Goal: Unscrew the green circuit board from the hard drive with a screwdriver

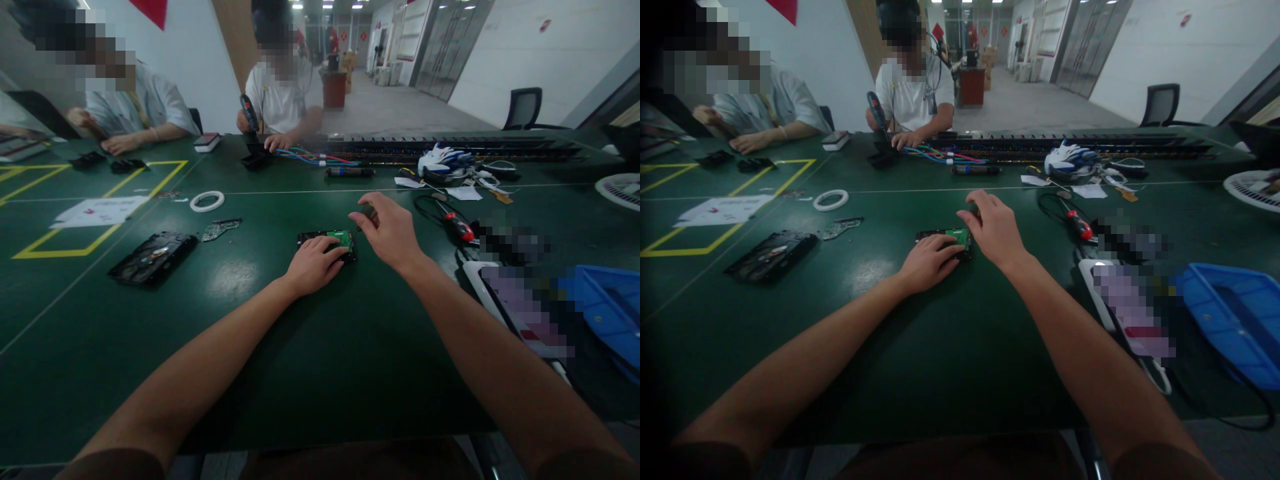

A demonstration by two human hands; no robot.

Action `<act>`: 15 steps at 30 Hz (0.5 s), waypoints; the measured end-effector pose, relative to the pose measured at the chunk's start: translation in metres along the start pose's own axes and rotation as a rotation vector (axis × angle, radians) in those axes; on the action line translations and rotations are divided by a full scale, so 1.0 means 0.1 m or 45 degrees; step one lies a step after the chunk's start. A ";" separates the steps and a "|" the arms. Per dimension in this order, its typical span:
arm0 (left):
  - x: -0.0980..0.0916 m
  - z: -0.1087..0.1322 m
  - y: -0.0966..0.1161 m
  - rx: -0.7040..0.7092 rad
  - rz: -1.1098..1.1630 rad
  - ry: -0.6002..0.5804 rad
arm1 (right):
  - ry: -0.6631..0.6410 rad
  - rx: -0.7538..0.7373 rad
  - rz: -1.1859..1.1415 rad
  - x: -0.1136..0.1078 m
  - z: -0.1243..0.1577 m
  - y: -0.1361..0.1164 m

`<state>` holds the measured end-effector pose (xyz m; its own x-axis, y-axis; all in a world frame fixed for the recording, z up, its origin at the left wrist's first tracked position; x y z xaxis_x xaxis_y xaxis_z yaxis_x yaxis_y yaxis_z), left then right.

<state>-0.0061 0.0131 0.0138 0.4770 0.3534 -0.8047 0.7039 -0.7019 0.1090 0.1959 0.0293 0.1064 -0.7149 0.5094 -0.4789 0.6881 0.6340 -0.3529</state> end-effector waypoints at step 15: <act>-0.01 0.00 0.00 -0.003 0.018 -0.007 | -0.008 0.035 -0.019 0.00 0.02 0.00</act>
<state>-0.0066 0.0133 0.0144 0.4838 0.3400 -0.8064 0.6982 -0.7055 0.1214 0.1966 0.0283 0.1050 -0.7243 0.4966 -0.4782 0.6808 0.6249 -0.3822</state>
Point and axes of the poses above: each hand's wrist, its own z-axis away from the middle knuckle, its own x-axis out of the palm, y = z × x, the point moved 2 cm from there along -z, towards the middle knuckle, and after that the axes turned 11 degrees about y, right-handed, at the moved point
